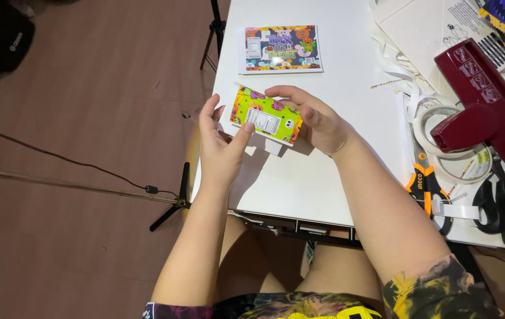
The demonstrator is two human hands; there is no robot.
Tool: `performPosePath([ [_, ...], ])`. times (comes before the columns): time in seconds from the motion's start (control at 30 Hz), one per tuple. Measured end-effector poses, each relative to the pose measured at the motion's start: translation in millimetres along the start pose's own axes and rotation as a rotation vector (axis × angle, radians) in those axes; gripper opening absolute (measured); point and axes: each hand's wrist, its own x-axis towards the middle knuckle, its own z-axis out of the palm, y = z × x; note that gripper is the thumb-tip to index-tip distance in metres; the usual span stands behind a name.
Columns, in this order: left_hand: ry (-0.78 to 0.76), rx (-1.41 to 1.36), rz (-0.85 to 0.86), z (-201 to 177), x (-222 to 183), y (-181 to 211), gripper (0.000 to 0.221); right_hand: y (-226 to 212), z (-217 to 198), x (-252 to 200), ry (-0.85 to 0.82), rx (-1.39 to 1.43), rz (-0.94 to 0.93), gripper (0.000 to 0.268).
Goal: The person cuts a purple Halloween wrapper with scissors, folds green and white wrappers by hand on a table, and trims excess paper from the edges with scissors.
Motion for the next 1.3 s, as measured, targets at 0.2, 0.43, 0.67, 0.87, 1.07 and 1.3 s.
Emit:
performPosePath([
  [0.2,0.041,0.155,0.022,-2,0,-6,0.082,22,-19,3,0.138,-0.161,-0.174,0.073],
  [0.43,-0.13,-0.03,-0.003,-13,3,-35,0.054,16,-14,7,0.208,-0.371,-0.385,0.053],
  [0.67,-0.152,-0.114,-0.123,-5,3,12,0.039,14,-27,7,0.078,-0.514,-0.301,0.037],
  [0.87,-0.202,-0.134,-0.166,-5,3,9,0.033,19,-36,11,0.37,-0.157,-0.265,0.05],
  [1.07,-0.181,0.141,-0.14,3,-4,32,0.033,16,-30,10,0.464,-0.113,-0.287,0.057],
  [1.3,0.064,0.425,0.287,4,2,14,0.015,25,-36,8,0.305,-0.307,-0.459,0.041],
])
